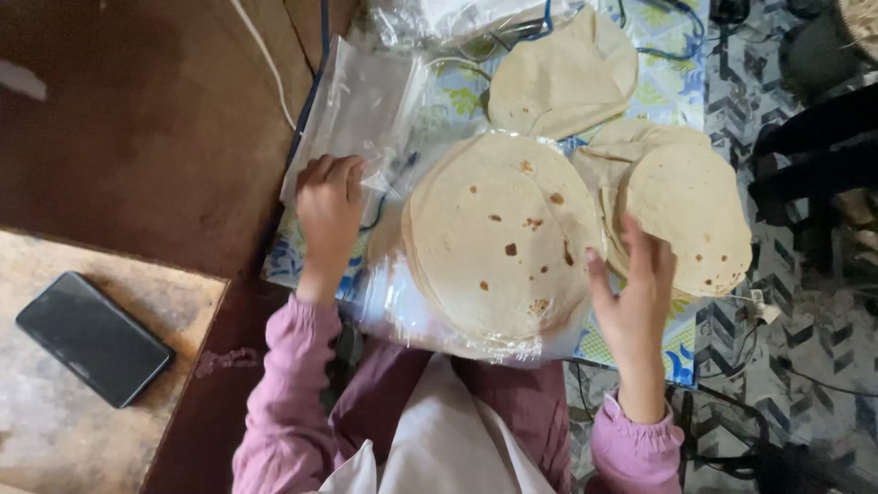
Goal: The person packages flatbread into plastic bags by hand, placing one flatbread into a bag and stacking the bagged bread on a table.
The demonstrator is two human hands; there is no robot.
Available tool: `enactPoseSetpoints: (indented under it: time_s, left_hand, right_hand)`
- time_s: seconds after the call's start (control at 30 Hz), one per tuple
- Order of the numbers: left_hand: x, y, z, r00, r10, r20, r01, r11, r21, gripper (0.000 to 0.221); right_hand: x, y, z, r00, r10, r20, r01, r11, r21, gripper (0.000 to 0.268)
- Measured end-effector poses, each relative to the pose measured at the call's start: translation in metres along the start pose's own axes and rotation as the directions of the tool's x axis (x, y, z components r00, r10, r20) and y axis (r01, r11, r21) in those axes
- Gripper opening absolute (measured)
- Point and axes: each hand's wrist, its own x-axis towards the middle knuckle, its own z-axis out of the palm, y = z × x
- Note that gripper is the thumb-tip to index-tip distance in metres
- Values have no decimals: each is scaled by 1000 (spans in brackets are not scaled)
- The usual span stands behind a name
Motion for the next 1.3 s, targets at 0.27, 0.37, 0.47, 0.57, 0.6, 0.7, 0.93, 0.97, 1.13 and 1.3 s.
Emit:
enactPoseSetpoints:
  time_s: [0.27,0.37,0.47,0.57,0.6,0.7,0.93,0.97,1.13,1.3]
  left_hand:
    - [-37,130,-70,799,118,589,582,89,-808,20]
    - [-48,128,-61,713,376,592,624,44,-780,27]
    - [-36,116,-56,726,335,600,649,-46,-759,31]
    - [-7,113,-47,740,50,671,672,-94,-735,43]
    - [3,113,-43,720,-111,685,679,-87,-729,52]
    - [2,101,-25,705,-141,695,703,16,-711,68]
    - [-12,72,2,750,-185,635,648,394,-652,40]
    - [-10,74,-1,793,-188,580,585,502,-637,27]
    - [-9,78,-12,838,-213,502,506,646,-571,12]
    - [-24,71,-9,843,-278,461,511,681,-525,19]
  right_hand:
    - [-4,-53,9,923,-212,320,-316,53,947,88]
    - [-4,-37,14,825,-283,490,-545,-167,821,74]
    - [-7,9,30,847,-179,501,-525,-129,841,35]
    - [3,4,16,908,59,414,-414,-24,910,14]
    - [11,-9,6,892,244,380,-419,135,898,11]
    - [11,-13,16,888,351,296,-402,282,871,12]
    - [-16,43,48,799,480,363,-545,320,775,28]
    - [-20,50,49,797,460,392,-562,324,761,29]
    - [-32,73,54,750,506,427,-613,287,736,26]
    - [-29,64,56,739,523,424,-614,264,744,36]
